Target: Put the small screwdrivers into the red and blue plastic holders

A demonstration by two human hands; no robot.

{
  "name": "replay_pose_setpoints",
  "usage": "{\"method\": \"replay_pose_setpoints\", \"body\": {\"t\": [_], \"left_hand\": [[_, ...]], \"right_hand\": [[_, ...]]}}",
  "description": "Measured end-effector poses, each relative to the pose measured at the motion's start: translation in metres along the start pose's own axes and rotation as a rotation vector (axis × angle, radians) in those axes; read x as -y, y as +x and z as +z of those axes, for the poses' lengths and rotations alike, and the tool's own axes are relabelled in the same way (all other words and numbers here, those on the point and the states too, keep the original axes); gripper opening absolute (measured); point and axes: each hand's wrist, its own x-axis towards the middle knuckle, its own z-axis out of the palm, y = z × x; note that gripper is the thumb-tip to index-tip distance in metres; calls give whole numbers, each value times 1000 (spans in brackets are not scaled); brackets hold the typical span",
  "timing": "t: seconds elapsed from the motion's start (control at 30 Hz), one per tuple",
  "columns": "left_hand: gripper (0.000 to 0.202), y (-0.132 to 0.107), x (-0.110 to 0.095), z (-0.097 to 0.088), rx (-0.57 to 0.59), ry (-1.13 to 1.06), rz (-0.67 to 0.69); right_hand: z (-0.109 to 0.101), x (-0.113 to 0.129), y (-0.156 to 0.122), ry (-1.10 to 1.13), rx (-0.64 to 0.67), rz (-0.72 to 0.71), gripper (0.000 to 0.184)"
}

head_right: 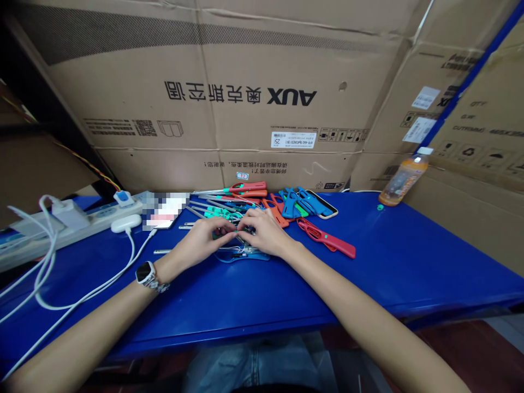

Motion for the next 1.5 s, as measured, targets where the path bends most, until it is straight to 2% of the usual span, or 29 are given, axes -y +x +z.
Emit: {"method": "replay_pose_setpoints", "body": {"t": [0.13,0.27,0.37,0.43,0.5,0.6,0.7,0.8,0.87,0.97,1.07,1.17,1.33,1.5], "left_hand": [[25,-1,2,-7,-52,-215,-80],[31,-1,7,-11,-29,-471,-210],[31,-2,8,-12,-25,-497,-220],[27,-4,8,-14,-82,-366,-128],[21,-6,6,-17,-122,-186,59],[17,-9,4,-22,-96,10,316],[19,-11,3,-26,-58,131,387],[19,-12,6,-28,-6,184,366],[19,-13,8,-30,55,173,314],[15,-14,8,-31,154,151,221],[13,-15,4,-31,220,177,158],[14,-15,0,-29,251,200,125],[13,-13,0,-26,273,193,73],[15,-13,0,-24,292,208,80]], "right_hand": [[0,5,-1,170,-100,-53,10],[-1,12,-4,129,-111,-74,19],[-1,14,-5,126,-150,-48,16],[1,15,-5,219,-172,17,16],[4,16,-5,351,-170,98,19],[8,19,-5,530,-123,186,25],[11,23,-5,603,-82,215,25],[8,25,-9,481,-73,157,19],[3,26,-14,302,-75,44,14],[-5,25,-26,-8,-58,-166,16],[-10,24,-37,-169,10,-281,19],[-10,25,-42,-196,38,-295,20],[-7,25,-41,-113,43,-252,26],[-7,24,-41,-55,66,-227,27]]}}
